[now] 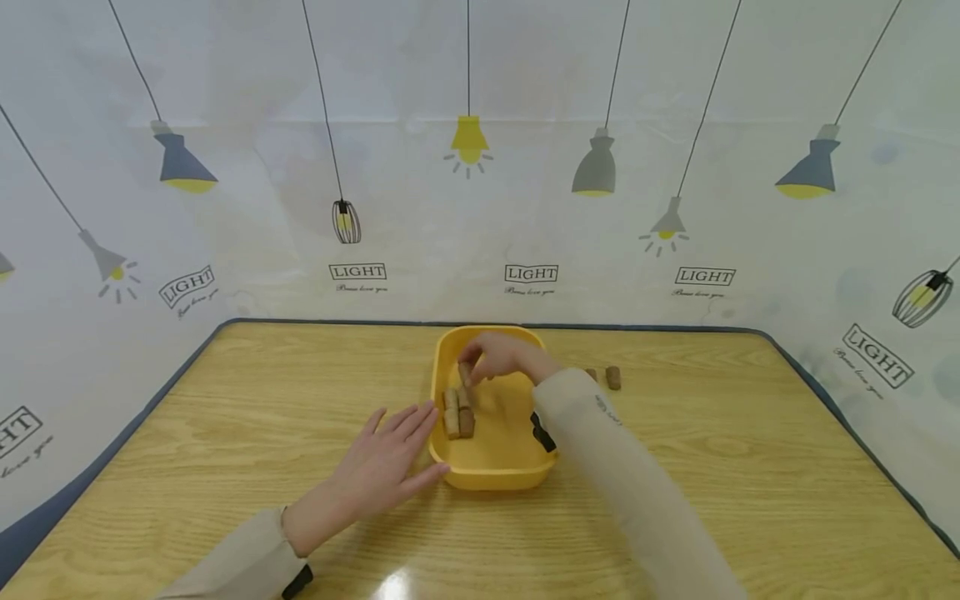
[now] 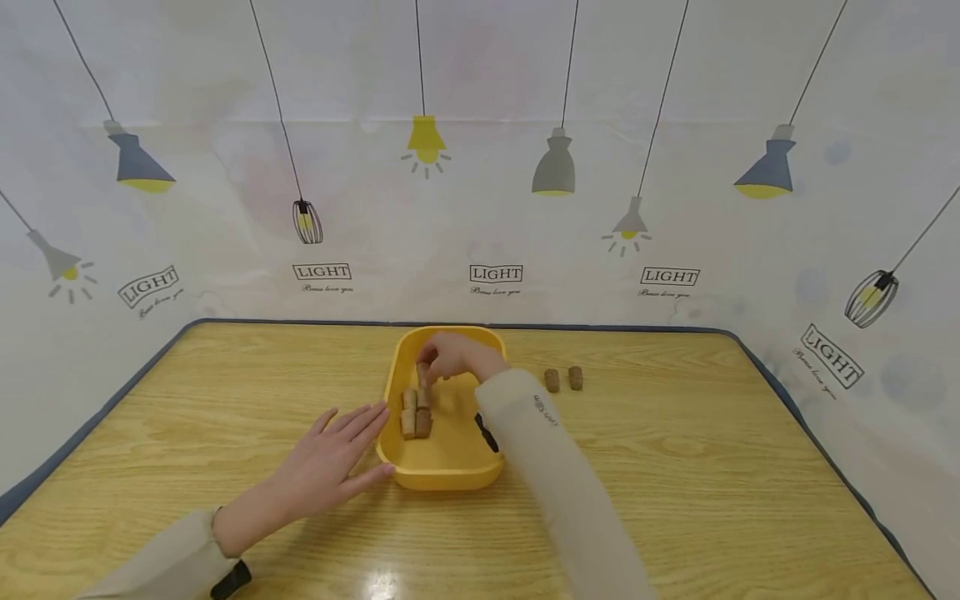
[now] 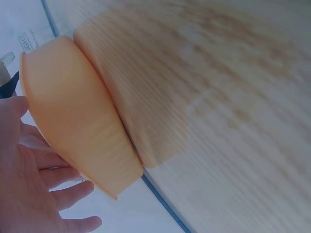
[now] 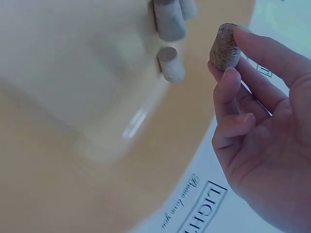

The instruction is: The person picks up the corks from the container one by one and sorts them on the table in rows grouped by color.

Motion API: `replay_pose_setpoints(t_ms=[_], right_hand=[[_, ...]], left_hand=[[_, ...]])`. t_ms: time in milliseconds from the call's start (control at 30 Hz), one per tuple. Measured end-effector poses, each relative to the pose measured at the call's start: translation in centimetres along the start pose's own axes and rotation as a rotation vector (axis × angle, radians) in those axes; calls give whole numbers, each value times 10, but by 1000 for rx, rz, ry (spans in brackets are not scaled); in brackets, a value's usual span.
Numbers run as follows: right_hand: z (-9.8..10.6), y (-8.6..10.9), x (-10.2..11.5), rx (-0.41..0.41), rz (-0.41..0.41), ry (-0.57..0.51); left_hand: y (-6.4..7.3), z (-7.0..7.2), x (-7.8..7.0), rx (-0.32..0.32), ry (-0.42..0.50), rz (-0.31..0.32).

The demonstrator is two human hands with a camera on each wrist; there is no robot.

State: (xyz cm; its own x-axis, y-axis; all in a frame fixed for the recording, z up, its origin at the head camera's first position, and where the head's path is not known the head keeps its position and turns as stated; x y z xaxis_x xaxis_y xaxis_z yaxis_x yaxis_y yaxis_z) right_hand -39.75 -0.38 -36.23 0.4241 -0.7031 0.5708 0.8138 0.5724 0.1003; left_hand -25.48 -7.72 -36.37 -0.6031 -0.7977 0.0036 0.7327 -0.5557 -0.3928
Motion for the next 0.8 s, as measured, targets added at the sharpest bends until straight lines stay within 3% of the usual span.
replay_pose_setpoints(t_ms=[367, 800], right_hand=[[31, 13, 7, -49, 43, 157], [49, 31, -1, -75, 110, 147]], left_hand=[[0, -1, 1, 4, 7, 4], [1, -2, 2, 23, 7, 14]])
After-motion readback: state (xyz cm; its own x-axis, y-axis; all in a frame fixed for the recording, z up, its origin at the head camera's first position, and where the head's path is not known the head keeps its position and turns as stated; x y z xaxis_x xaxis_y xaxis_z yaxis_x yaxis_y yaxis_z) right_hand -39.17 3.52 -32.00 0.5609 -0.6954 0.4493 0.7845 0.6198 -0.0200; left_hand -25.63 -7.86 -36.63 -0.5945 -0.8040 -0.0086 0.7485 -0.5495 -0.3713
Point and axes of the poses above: each hand's wrist, its own y-axis away from the middle knuckle, its own z-axis out of the back of the hand, x = y × z, the point moved 10 cm from there along -y, towards the middle knuckle, and after that the axes turned 10 degrees about -x, right-handed, at the moved point
